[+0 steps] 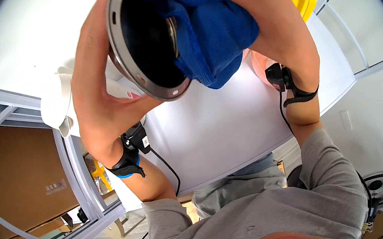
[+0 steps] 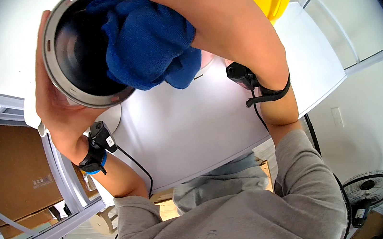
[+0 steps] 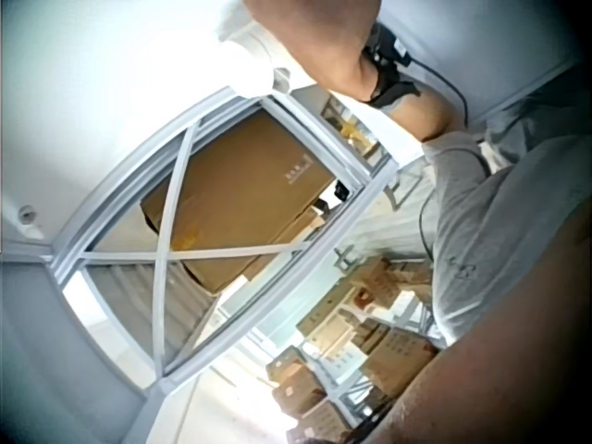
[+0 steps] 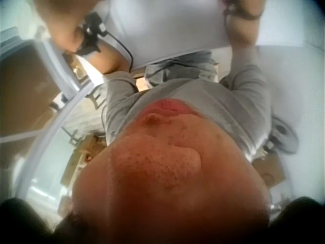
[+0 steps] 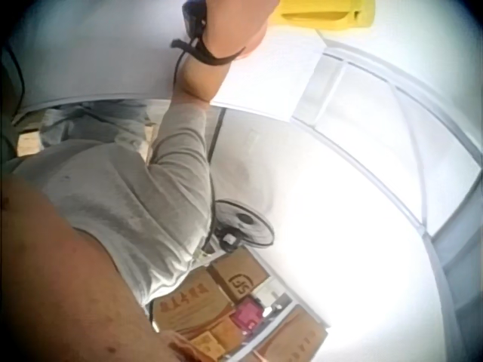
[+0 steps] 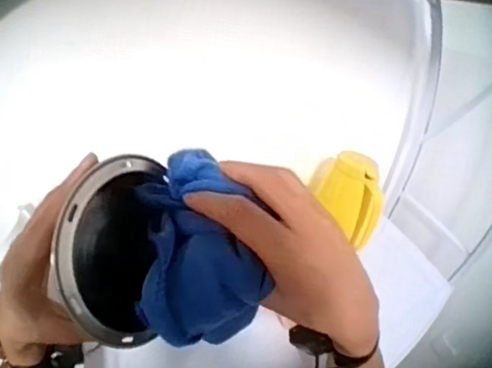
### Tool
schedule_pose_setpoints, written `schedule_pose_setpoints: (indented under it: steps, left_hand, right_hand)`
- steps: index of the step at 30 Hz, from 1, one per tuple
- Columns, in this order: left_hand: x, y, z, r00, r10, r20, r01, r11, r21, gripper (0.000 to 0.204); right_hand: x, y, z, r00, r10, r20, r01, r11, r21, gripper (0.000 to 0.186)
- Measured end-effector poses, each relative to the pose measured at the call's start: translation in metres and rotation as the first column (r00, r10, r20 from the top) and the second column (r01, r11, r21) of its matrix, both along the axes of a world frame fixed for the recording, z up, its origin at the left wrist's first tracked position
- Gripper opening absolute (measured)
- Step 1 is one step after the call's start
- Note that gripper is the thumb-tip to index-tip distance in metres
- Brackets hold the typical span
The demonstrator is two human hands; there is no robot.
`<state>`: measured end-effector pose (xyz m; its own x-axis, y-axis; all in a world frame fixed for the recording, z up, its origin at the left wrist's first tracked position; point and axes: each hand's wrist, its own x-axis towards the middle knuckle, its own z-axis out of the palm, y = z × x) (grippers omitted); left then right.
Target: The person disassembles a pink pet feeder, wipes the lid and inner metal bowl with a blue cloth, and reassembles the unit on a white countertop.
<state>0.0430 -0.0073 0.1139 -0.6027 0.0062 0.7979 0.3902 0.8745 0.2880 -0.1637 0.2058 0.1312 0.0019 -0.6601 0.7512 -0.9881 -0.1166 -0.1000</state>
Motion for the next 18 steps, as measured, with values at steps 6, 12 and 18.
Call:
schedule_pose_setpoints:
  steps: [6, 12, 18]
  left_hand:
    - [0.004, 0.001, 0.006, 0.987, 0.122, -0.100, -0.117, 0.992, 0.049, 0.130]
    - [0.004, -0.001, 0.015, 0.922, 0.381, -0.067, -0.386, 0.897, -0.216, 0.130]
    - [-0.002, 0.022, 0.017, 0.893, 0.450, 0.002, -0.441, 0.876, -0.197, 0.135]
  right_hand:
    - [-0.003, 0.003, -0.007, 0.996, 0.063, -0.061, -0.051, 0.984, 0.173, 0.073]
    - [0.004, -0.003, -0.001, 0.927, 0.312, -0.206, -0.273, 0.942, 0.197, 0.059]
    - [0.007, -0.003, 0.009, 0.911, 0.402, -0.094, -0.393, 0.914, 0.098, 0.055]
